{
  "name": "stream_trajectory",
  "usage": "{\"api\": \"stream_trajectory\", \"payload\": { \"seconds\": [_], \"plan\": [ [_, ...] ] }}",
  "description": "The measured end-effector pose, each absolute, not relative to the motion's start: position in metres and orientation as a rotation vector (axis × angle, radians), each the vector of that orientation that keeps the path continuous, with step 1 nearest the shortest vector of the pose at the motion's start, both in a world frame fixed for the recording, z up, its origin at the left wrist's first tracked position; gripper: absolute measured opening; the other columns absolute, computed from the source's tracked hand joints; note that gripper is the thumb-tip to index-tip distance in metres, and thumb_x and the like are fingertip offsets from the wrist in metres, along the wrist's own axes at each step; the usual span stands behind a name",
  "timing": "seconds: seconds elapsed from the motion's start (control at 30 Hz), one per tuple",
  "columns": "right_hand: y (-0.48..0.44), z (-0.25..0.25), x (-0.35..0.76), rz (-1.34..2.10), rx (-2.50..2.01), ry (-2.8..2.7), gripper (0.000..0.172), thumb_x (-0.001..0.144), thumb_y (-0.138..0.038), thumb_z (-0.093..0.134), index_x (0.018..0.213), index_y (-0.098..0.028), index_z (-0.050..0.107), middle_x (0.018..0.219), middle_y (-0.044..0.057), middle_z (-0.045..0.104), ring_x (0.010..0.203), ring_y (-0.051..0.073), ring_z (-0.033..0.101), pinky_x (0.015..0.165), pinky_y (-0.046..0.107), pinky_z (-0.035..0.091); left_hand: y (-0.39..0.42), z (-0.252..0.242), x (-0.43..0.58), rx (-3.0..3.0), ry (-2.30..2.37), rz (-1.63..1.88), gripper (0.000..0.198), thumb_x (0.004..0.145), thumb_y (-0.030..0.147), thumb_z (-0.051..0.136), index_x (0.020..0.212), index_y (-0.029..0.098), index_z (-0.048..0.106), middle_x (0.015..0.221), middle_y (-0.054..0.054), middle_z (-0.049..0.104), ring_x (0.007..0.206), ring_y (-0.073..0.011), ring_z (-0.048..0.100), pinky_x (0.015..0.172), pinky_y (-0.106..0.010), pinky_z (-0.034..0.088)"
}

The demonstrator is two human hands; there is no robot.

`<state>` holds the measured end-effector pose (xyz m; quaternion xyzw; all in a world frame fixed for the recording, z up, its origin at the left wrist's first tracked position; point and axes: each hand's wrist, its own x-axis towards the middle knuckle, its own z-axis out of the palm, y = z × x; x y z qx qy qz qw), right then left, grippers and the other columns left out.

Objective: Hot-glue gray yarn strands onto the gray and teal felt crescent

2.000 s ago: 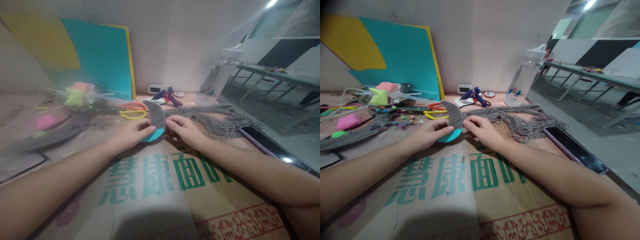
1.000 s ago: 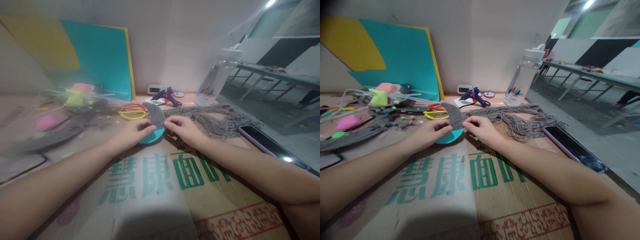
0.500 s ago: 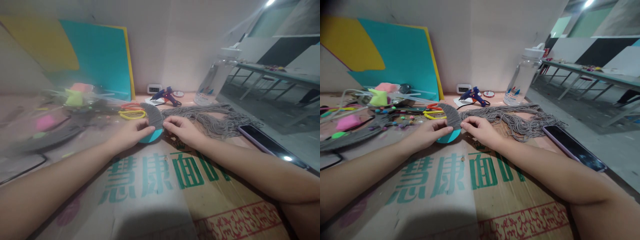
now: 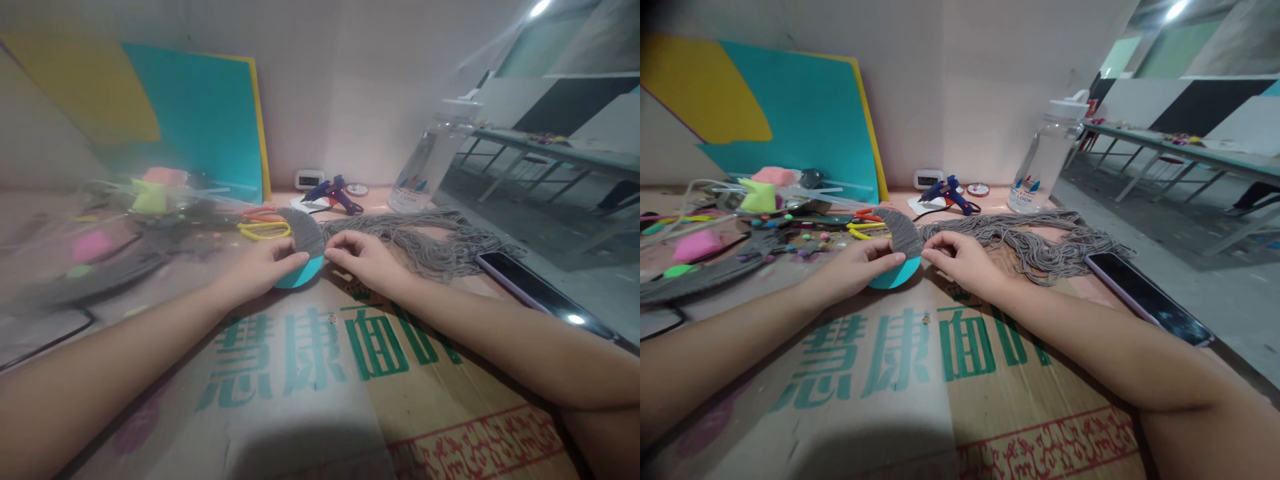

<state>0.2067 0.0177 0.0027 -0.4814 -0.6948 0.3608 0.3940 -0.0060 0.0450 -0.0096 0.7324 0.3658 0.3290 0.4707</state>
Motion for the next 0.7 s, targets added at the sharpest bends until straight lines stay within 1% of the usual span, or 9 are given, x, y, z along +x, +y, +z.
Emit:
{"api": "stream_trajectory", "payload": {
  "seconds": [0.13,0.2,0.23,0.3,0.37,0.43,0.6,0.63,0.7],
  "plan": [
    [0.0192,0.0019,0.2063,1.006,-1.220,-1.742,0.019,0.083,-0.036,0.061,0.085,-0.017,0.062,0.060,-0.004,0.053,0.050,0.009,0.047,0.045,0.022,0.036,0.0454,-0.0108,-0.0066,1.779,0.879,0.779,0.033,0.085,0.047,0.060,0.099,0.018,0.069,0.098,-0.004,0.072,0.087,-0.0213,0.063,0.075,-0.032,0.048],
    [0.0206,0.0011,0.2065,1.043,-1.207,-1.705,0.018,0.085,-0.033,0.059,0.093,-0.017,0.062,0.065,-0.003,0.057,0.050,0.009,0.049,0.044,0.022,0.038,0.0451,-0.0107,-0.0060,1.751,0.856,0.793,0.032,0.085,0.046,0.060,0.099,0.019,0.069,0.100,-0.004,0.072,0.088,-0.0211,0.064,0.076,-0.031,0.048],
    [0.0212,0.0008,0.2068,1.040,-1.193,-1.675,0.018,0.085,-0.030,0.057,0.098,-0.018,0.062,0.072,-0.001,0.060,0.051,0.009,0.050,0.044,0.022,0.040,0.0449,-0.0105,-0.0056,1.743,0.847,0.798,0.031,0.085,0.045,0.061,0.100,0.019,0.069,0.102,-0.004,0.073,0.089,-0.0212,0.064,0.077,-0.031,0.047],
    [0.0215,0.0008,0.2075,0.994,-1.152,-1.613,0.021,0.086,-0.024,0.055,0.106,-0.019,0.059,0.093,0.003,0.065,0.053,0.007,0.053,0.047,0.023,0.044,0.0446,-0.0099,-0.0048,1.736,0.844,0.814,0.030,0.086,0.045,0.061,0.100,0.019,0.069,0.104,-0.004,0.073,0.092,-0.0220,0.065,0.079,-0.032,0.047],
    [0.0203,0.0014,0.2077,0.951,-1.089,-1.576,0.025,0.086,-0.022,0.054,0.111,-0.021,0.057,0.114,0.006,0.062,0.054,0.006,0.055,0.051,0.024,0.049,0.0446,-0.0094,-0.0043,1.737,0.841,0.832,0.031,0.086,0.044,0.061,0.101,0.019,0.069,0.106,-0.005,0.073,0.096,-0.0232,0.065,0.082,-0.033,0.047],
    [0.0178,0.0020,0.2069,0.957,-1.009,-1.572,0.027,0.087,-0.023,0.053,0.114,-0.022,0.054,0.123,0.007,0.059,0.054,0.006,0.056,0.054,0.026,0.052,0.0448,-0.0089,-0.0042,1.743,0.827,0.845,0.031,0.086,0.044,0.061,0.103,0.019,0.069,0.109,-0.005,0.072,0.099,-0.0239,0.064,0.085,-0.034,0.046],
    [0.0129,0.0010,0.2022,1.075,-0.923,-1.621,0.030,0.086,-0.027,0.058,0.114,-0.023,0.053,0.117,0.006,0.061,0.059,0.008,0.059,0.059,0.029,0.056,0.0459,-0.0094,-0.0052,1.781,0.814,0.847,0.031,0.087,0.043,0.060,0.105,0.019,0.069,0.112,-0.005,0.071,0.104,-0.0241,0.063,0.090,-0.035,0.045],
    [0.0129,0.0004,0.2014,1.099,-0.926,-1.626,0.030,0.085,-0.027,0.059,0.113,-0.022,0.053,0.111,0.005,0.063,0.062,0.009,0.060,0.060,0.029,0.056,0.0461,-0.0098,-0.0054,1.784,0.816,0.842,0.031,0.087,0.043,0.060,0.106,0.020,0.069,0.112,-0.004,0.071,0.104,-0.0238,0.063,0.090,-0.035,0.045],
    [0.0138,-0.0005,0.2007,1.129,-0.948,-1.622,0.028,0.083,-0.028,0.061,0.109,-0.020,0.055,0.094,0.003,0.065,0.065,0.011,0.061,0.062,0.028,0.055,0.0463,-0.0105,-0.0056,1.782,0.818,0.833,0.031,0.087,0.044,0.060,0.106,0.020,0.069,0.111,-0.004,0.071,0.100,-0.0229,0.064,0.087,-0.034,0.046]
  ]
}}
